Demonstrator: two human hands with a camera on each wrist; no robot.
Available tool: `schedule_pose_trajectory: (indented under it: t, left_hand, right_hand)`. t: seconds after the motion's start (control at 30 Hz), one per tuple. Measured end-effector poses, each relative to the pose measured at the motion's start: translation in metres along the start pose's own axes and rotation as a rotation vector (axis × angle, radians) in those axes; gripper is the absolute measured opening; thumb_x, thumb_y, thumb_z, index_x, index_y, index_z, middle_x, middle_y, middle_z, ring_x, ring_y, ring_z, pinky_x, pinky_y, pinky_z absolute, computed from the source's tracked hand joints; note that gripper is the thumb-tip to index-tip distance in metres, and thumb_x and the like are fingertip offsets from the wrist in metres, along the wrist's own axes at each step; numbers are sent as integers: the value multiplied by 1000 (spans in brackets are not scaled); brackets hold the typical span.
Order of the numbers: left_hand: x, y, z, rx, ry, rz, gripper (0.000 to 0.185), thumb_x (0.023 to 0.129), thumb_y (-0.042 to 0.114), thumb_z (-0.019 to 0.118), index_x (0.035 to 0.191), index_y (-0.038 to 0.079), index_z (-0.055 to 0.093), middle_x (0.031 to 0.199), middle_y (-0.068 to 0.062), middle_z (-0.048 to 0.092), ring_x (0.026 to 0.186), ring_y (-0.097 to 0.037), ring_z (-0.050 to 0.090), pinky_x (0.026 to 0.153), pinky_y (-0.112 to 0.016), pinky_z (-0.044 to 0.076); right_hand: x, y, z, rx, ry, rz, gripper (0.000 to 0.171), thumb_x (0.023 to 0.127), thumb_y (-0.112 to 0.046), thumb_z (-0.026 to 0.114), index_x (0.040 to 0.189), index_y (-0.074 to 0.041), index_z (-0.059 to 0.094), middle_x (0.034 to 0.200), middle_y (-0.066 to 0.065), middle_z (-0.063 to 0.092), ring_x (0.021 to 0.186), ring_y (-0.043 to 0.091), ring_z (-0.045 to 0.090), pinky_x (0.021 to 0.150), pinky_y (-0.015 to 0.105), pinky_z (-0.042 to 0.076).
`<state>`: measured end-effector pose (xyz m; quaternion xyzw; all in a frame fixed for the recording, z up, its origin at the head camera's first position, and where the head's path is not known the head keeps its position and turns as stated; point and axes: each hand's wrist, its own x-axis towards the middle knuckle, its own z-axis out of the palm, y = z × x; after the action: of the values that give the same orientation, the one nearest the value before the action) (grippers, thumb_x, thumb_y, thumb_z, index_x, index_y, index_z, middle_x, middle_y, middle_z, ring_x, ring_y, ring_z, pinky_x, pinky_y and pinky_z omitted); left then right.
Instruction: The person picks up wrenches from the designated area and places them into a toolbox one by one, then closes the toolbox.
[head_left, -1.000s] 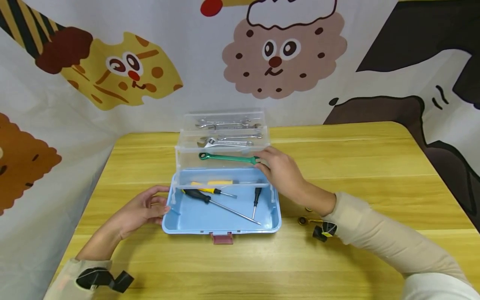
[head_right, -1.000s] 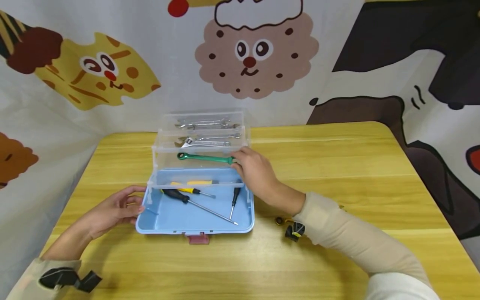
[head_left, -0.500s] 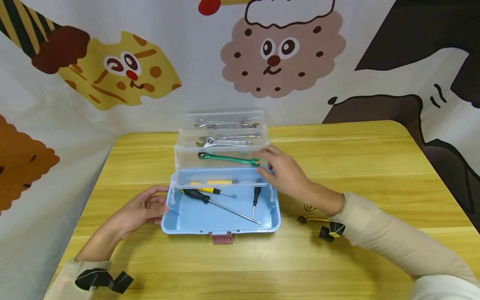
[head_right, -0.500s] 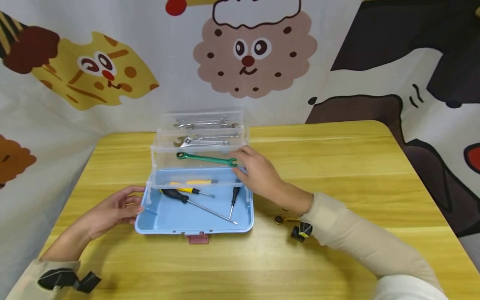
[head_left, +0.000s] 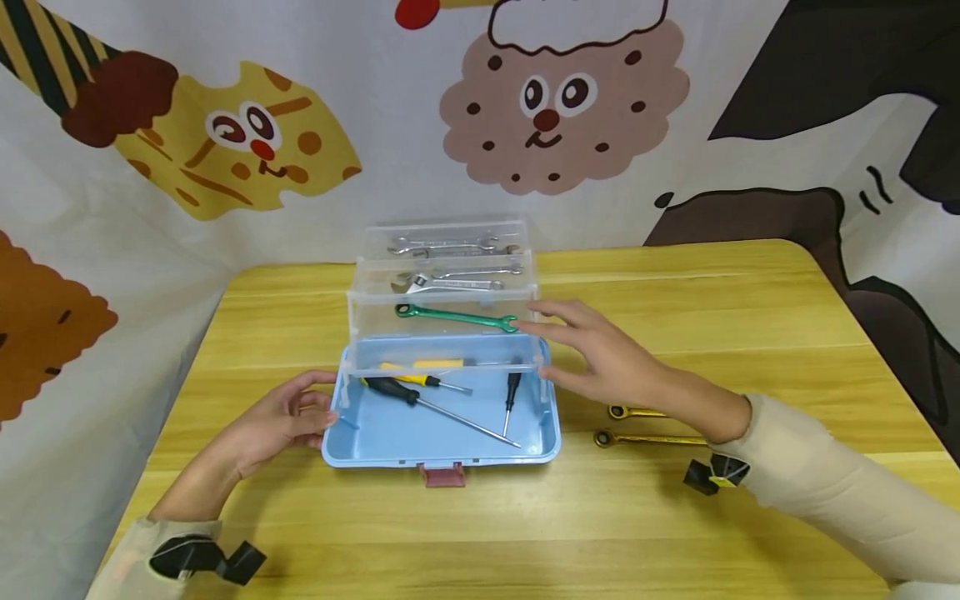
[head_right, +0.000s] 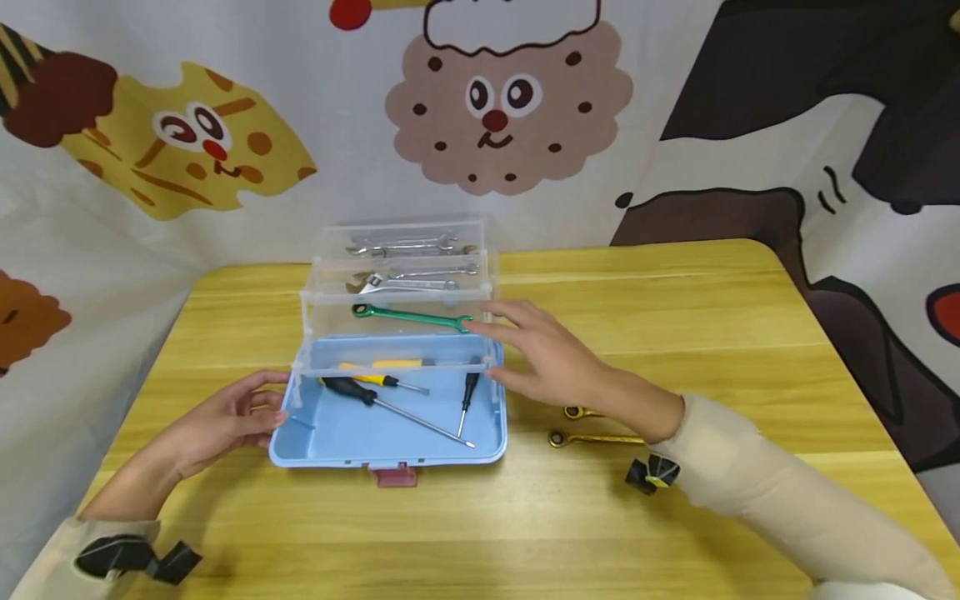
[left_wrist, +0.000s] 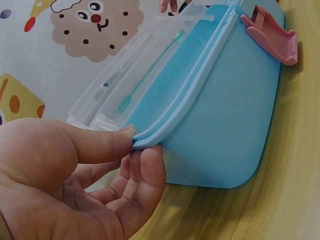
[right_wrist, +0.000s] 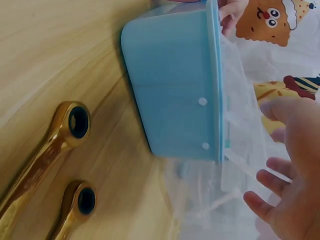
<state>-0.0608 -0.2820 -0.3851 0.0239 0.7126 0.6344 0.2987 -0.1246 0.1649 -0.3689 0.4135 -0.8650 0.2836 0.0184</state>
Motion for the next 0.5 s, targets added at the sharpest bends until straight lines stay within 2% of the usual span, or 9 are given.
schedule_pose_trajectory:
  t: [0.07,0.2,0.37,0.5]
  left_hand:
    - [0,0,0,-1,-3,-3,53,100,3,62,146,-3,36,104,-7,63,86,-19,67,71,-32,60]
    - [0,0,-1,3,-2,-8,53,100,4,63,145,-3,37,104,-8,63,86,-20,67,72,-32,60]
    - [0,0,-1,9,1,-7,53,100,4,63,145,-4,36,104,-7,63,86,-20,67,72,-32,60]
    - [0,-1,-1,13,7,-12,53,100,4,63,145,-4,36,104,-6,63,86,-20,68,72,-32,60]
  right_hand:
    - [-5,1,-3,-22,-18,-29,65,90,-21,79,149,-12,53,155,16,43,142,35,39,113,60,34]
    - [-18,2,-8,-58,-55,-50,69,90,-25,79,151,-13,49,157,14,42,143,34,38,114,62,31]
    - [-38,5,-15,-84,-80,-40,72,91,-25,79,154,-17,46,158,9,41,144,33,38,113,61,32]
    - [-56,10,-20,-90,-58,-36,74,89,-21,80,154,-20,46,157,7,44,141,32,41,109,60,35]
